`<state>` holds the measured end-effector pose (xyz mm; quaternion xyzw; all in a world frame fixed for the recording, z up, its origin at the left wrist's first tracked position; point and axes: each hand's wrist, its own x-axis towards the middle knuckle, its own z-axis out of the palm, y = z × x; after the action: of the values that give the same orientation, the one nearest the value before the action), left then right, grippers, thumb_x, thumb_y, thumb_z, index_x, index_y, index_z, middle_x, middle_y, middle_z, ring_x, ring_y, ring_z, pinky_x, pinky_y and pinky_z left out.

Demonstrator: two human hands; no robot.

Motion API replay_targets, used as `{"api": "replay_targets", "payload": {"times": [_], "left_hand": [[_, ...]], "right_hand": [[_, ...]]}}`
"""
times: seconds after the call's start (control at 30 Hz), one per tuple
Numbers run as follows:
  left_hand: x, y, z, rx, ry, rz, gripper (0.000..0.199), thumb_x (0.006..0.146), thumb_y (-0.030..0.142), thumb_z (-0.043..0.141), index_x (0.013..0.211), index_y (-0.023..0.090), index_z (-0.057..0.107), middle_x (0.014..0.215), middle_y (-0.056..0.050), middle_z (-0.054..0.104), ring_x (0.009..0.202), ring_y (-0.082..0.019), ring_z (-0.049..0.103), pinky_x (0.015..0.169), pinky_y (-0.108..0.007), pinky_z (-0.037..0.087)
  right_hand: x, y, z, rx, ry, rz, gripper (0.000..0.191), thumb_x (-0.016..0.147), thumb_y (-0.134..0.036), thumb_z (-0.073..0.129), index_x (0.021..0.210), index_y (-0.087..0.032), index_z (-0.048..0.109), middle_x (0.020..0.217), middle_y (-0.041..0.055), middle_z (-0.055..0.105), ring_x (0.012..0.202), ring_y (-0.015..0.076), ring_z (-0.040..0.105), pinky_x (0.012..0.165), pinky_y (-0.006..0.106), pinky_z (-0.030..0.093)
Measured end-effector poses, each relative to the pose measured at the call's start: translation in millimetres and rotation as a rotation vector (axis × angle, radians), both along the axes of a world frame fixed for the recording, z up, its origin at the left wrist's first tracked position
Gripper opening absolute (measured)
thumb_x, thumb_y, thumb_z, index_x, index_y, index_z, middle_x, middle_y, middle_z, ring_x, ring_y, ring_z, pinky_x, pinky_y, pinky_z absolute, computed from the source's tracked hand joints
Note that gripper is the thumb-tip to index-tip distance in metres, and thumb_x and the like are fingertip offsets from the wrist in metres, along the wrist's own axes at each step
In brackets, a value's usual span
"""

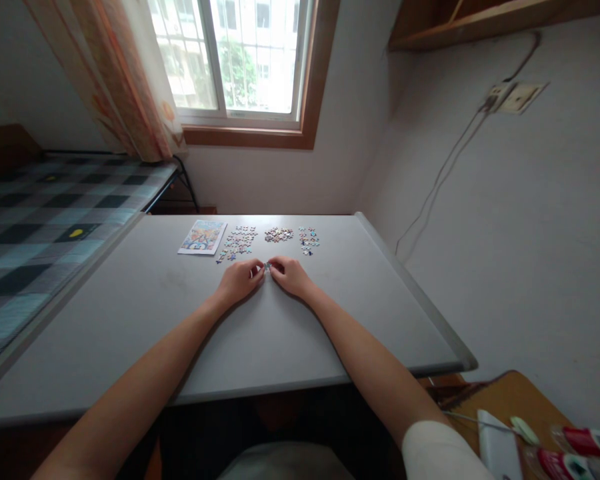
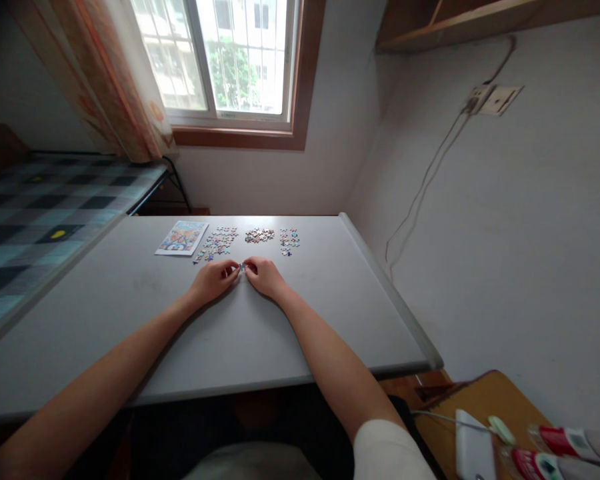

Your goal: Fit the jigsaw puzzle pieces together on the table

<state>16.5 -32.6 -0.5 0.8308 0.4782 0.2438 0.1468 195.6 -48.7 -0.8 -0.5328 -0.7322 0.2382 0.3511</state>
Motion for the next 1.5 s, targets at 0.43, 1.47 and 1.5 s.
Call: {"api": "replay_targets", "payload": {"times": [0.43,1.47,1.5], "left_hand": [[0.2,-0.6,1.0,-0.001,-0.008,-0.002,0.027,0.087,0.038,0.051,0.089,0.02,0.07,0.072,-0.002,0.069,0.06,-0.014,0.057,0.059,-0.024,0.037],[0.4,-2.1,4.0,-0.021,0.007,0.002,0.028,0.087,0.039,0.05,0.089,0.02,0.07,0.072,-0.003,0.069,0.06,-0.014,0.058,0.058,-0.024,0.038],[0.3,-1.9,3.7,-0.02,0.006,0.001,0.028,0.087,0.039,0.05,0.089,0.02,0.07,0.072,-0.003,0.069,0.06,-0.014,0.058,0.058,-0.024,0.038]], "right_hand": [[0.2,0.3,-0.4,0.012,-0.008,0.002,0.023,0.082,-0.02,0.053,0.097,-0.014,0.07,0.083,0.0051,0.069,0.074,0.0123,0.057,0.073,0.024,0.044],[-0.2,-1.1,1.3,-0.011,-0.008,0.001,0.023,0.083,-0.021,0.053,0.098,-0.014,0.069,0.083,0.0046,0.069,0.075,0.0122,0.057,0.073,0.024,0.044],[-0.3,-1.3,1.5,-0.01,-0.008,0.001,0.024,0.083,-0.021,0.053,0.098,-0.014,0.069,0.083,0.0046,0.068,0.074,0.0121,0.057,0.073,0.024,0.044]]}}
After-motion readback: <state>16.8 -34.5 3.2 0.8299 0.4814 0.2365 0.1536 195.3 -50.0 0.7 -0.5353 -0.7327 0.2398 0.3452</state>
